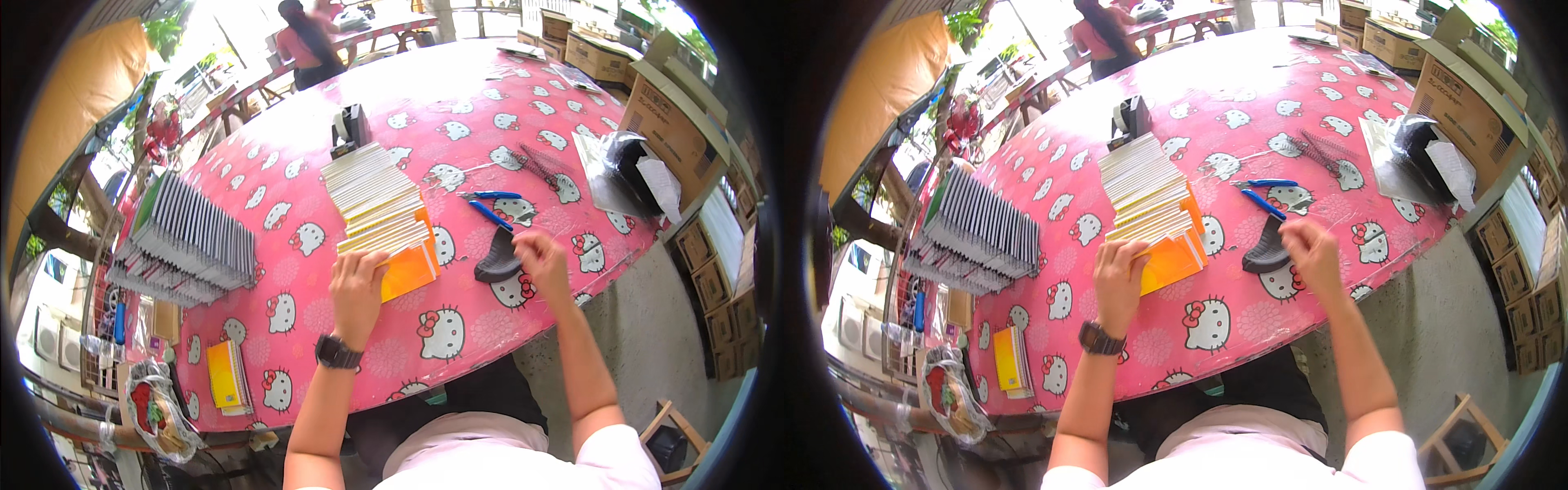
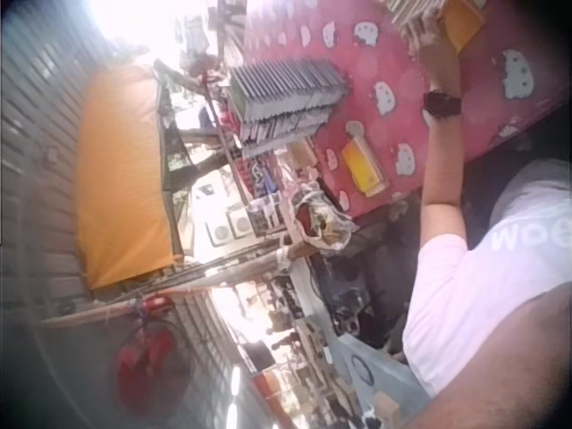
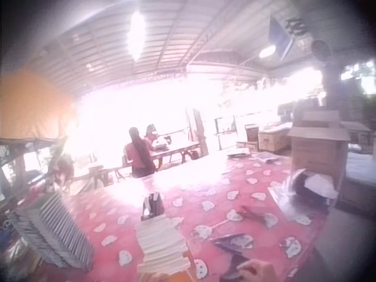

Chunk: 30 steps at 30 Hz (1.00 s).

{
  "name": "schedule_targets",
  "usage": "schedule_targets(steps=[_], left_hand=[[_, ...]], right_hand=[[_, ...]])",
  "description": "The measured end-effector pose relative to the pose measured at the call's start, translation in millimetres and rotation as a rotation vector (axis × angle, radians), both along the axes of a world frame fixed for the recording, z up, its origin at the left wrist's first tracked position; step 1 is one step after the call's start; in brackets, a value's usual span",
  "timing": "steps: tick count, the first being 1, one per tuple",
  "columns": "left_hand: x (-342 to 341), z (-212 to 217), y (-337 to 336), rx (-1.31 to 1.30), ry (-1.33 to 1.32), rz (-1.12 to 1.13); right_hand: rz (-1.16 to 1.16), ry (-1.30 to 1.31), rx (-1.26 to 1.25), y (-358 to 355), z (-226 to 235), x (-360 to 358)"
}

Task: The person retrieves yellow notepads from a cardboard box and places them on a pink Hello Kitty table. They then use a handheld stapler to attach spiral bindings to the notepads one by one, stacking the finished notebooks on the table.

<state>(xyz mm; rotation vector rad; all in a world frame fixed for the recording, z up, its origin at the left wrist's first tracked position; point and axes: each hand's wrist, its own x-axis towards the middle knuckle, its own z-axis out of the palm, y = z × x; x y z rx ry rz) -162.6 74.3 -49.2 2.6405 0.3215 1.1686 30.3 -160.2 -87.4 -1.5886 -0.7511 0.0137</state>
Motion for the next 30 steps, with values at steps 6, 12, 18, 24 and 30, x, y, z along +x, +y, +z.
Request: schedule_targets(steps=[6,12,18,24,30], left_hand=[[-34,29,-24,-0.219,0.301,-0.163],[-46,13,-46,0.003,0.389,-0.081],[-57,11,-62,0.008,0.397,-0.073],[-53,-1,-69,0.001,0.256,-0.03],[-48,-11,-66,-0.043,0.09,-0.059]], right_hand=[[-0.321,-0.375,-0.192,19,-10,162],[-0.356,-0.56,-0.941,54,-5,187],[-0.346,-0.617,-0.861,50,-13,183],[-0.148,-0.169,-0.177,40,9,162],[0.094,0.124,-0.26,37,5,149]])
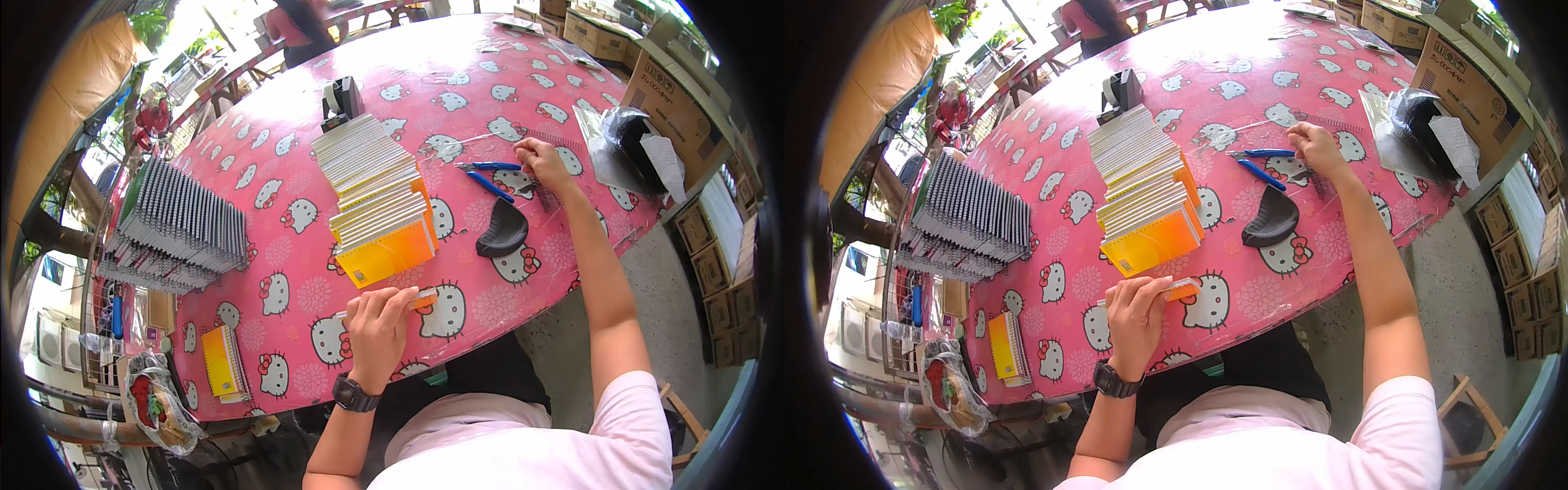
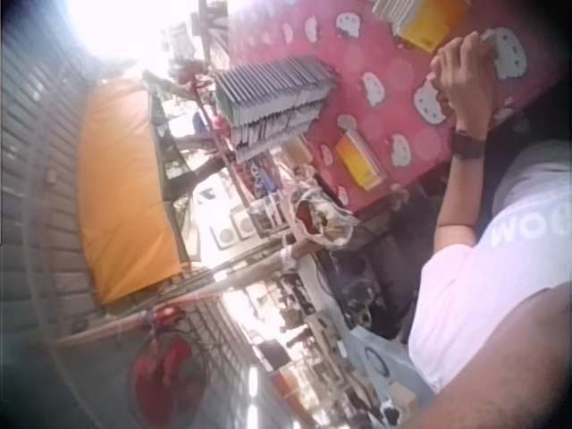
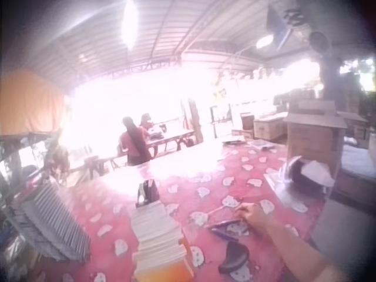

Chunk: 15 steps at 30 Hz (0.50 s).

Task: The person retrieves yellow notepads from a cardboard box and places them on a pink Hello Kitty table. They then use a handheld stapler to attach spiral bindings to the notepads one by one, stacking the finished notebooks on the table.

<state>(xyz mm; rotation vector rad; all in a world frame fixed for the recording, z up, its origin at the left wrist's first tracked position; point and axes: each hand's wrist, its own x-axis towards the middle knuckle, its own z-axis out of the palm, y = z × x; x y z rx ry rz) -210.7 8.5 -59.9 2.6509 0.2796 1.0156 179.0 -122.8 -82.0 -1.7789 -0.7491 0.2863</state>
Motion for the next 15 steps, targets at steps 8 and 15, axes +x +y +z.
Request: schedule_targets(steps=[8,15], left_hand=[[4,2,2,-0.025,-0.073,-0.015],[3,-2,0,-0.041,-0.081,0.013]], right_hand=[[0.279,-0.155,0.036,1,43,-93],[0.551,-0.12,0.031,-6,41,-218]])
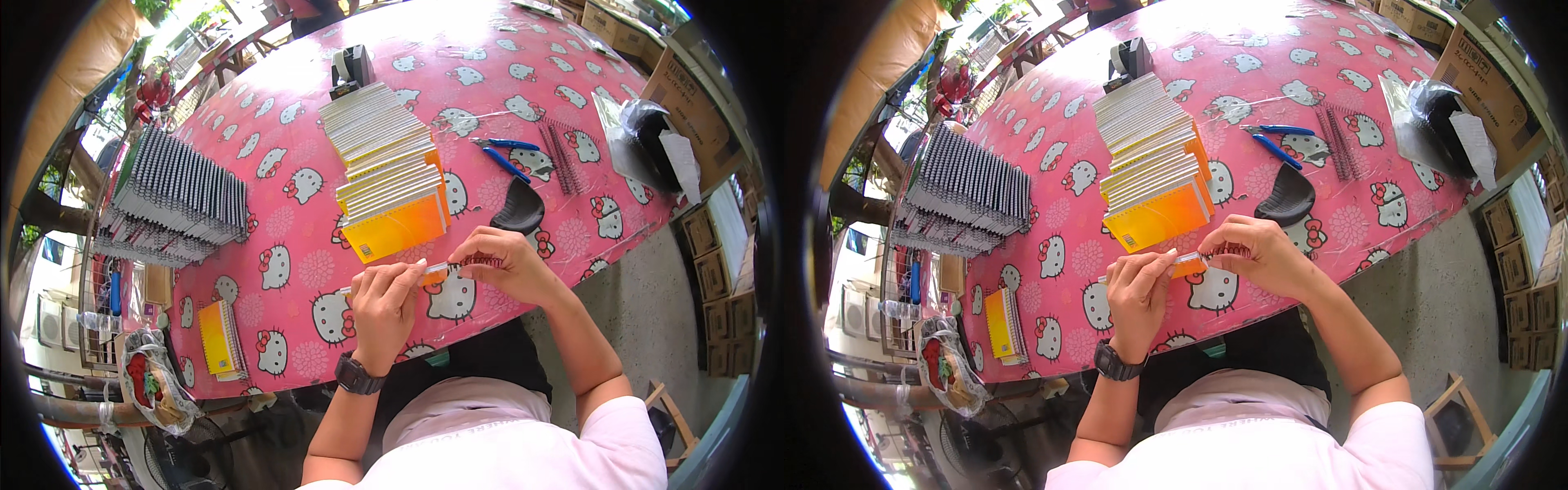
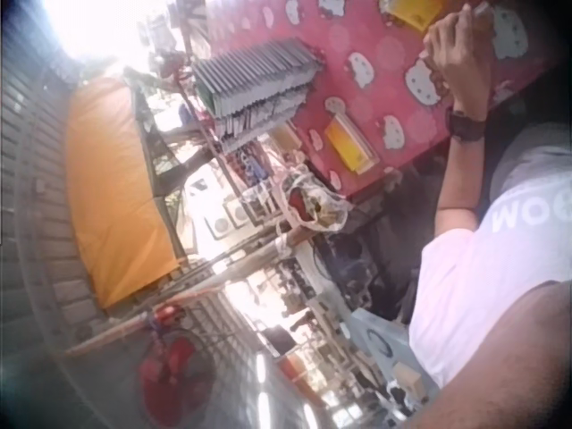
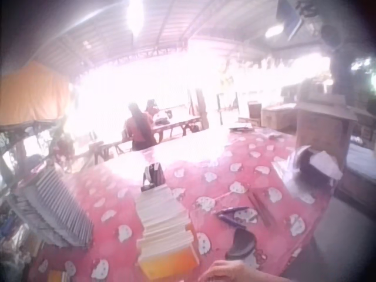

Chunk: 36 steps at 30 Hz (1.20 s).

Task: The person retrieves yellow notepads from a cardboard box and places them on a pink Hello Kitty table. They then use a handheld stapler to attach spiral bindings to the notepads one by one, stacking the finished notebooks on the table.

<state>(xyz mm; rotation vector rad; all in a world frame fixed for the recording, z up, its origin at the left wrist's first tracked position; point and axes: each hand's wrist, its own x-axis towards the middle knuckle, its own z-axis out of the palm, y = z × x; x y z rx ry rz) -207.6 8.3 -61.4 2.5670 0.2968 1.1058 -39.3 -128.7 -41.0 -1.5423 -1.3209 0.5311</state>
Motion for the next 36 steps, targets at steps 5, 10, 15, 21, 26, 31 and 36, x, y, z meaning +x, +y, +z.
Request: schedule_targets(steps=[5,10,15,21,26,31,36], left_hand=[[-1,4,-2,-0.015,0.01,-0.008],[-3,4,-2,-0.031,0.016,-0.012],[-4,6,-3,-0.044,0.048,-0.013],[6,17,-21,-0.087,0.119,-0.028],[2,11,-21,-0.059,0.221,-0.056],[4,14,-19,-0.074,0.148,-0.101],[-3,15,-14,-0.085,0.25,-0.098]], right_hand=[[-0.066,0.076,0.085,2,-4,-7],[0.075,-0.011,0.014,3,-3,2],[0.154,0.07,-0.203,4,6,4],[0.141,-0.001,-0.092,-1,9,-6],[-0.125,-0.06,-0.167,-7,13,11],[-0.516,-0.665,-0.219,-25,-28,71],[-0.452,-0.578,-0.334,-23,-40,70]])
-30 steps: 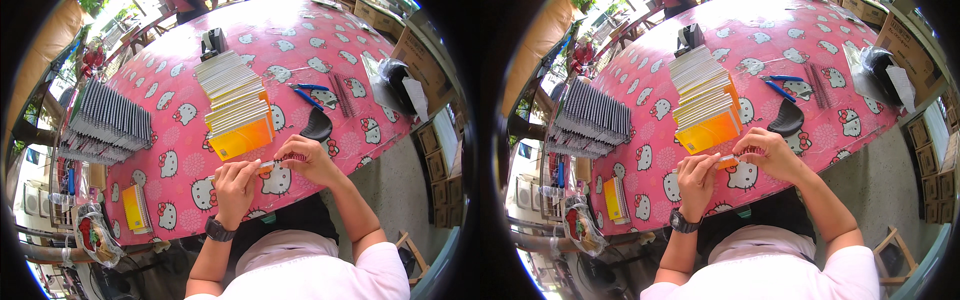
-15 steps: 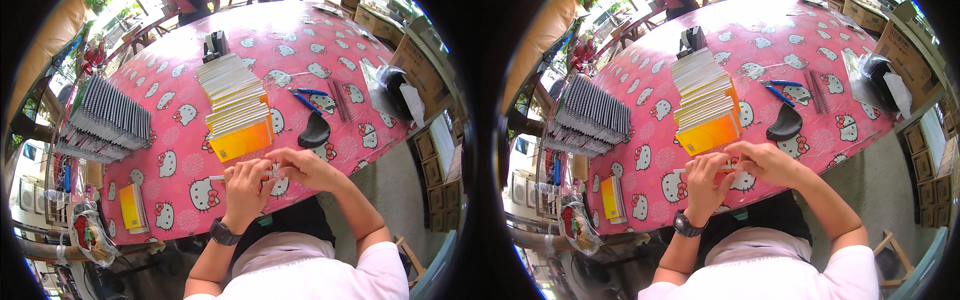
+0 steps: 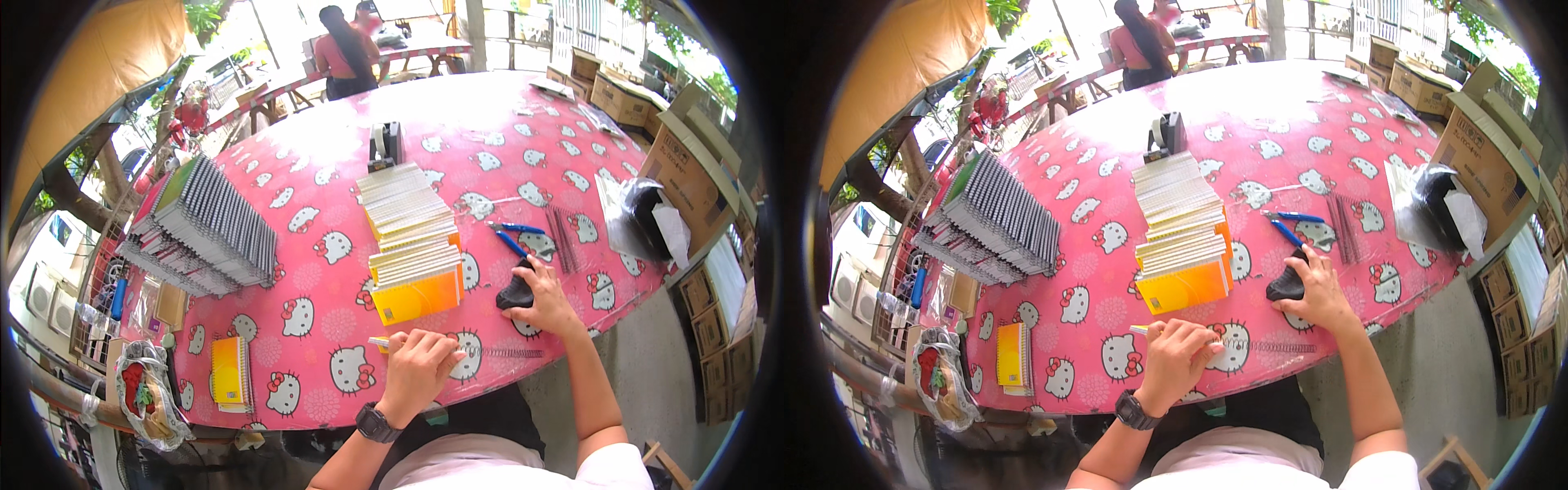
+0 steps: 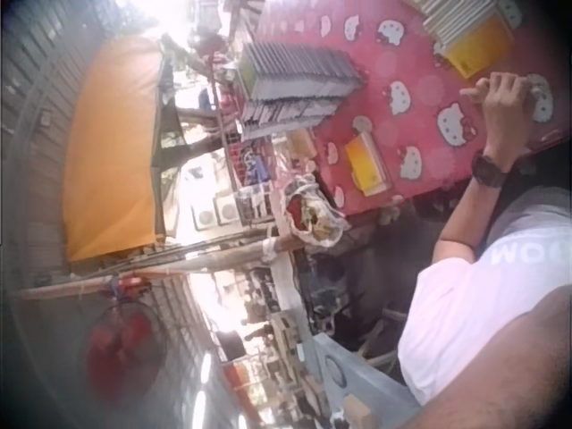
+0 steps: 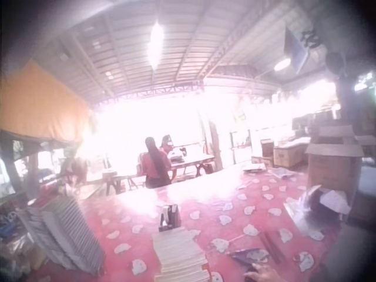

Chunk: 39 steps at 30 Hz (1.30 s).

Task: The person retrieves yellow notepads from a cardboard box and places them on a pink Hello Kitty table. They then use a handheld stapler to attach spiral bindings to the notepads one by one, stacking the finished notebooks on the table.

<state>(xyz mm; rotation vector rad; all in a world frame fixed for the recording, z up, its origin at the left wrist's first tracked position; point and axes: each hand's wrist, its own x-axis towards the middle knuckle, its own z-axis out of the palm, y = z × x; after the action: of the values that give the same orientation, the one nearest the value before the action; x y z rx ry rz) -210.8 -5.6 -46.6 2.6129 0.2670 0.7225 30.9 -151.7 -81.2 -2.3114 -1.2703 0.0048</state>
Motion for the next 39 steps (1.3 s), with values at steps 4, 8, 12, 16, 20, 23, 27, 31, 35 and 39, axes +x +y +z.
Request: schedule_targets(steps=[4,8,12,16,20,23,27,31,35,39], left_hand=[[5,10,-4,0.017,-0.062,0.036],[-1,-8,11,0.065,0.009,-0.086],[-1,5,11,0.038,-0.024,-0.046],[-15,-5,25,0.067,-0.046,-0.028],[-21,-9,12,0.051,-0.076,-0.037],[-26,-14,13,0.058,-0.105,-0.048],[-23,-14,11,-0.094,-0.139,0.006],[-26,-18,12,-0.109,-0.143,0.017],[-23,-12,13,-0.104,-0.136,0.02],[-26,-15,15,-0.028,-0.096,0.071]], right_hand=[[0.029,-0.068,-0.044,-2,-1,1],[0.199,0.262,0.071,-1,29,-21],[0.39,0.628,0.135,2,39,-37],[0.659,1.302,0.387,-2,39,-51],[0.554,0.888,0.111,9,38,-77],[0.529,1.076,0.248,9,25,-72],[0.543,0.704,0.021,24,38,-72],[0.724,1.324,0.286,22,46,-74],[0.426,0.75,-0.098,34,48,-69],[0.694,1.104,0.18,37,54,-81]])
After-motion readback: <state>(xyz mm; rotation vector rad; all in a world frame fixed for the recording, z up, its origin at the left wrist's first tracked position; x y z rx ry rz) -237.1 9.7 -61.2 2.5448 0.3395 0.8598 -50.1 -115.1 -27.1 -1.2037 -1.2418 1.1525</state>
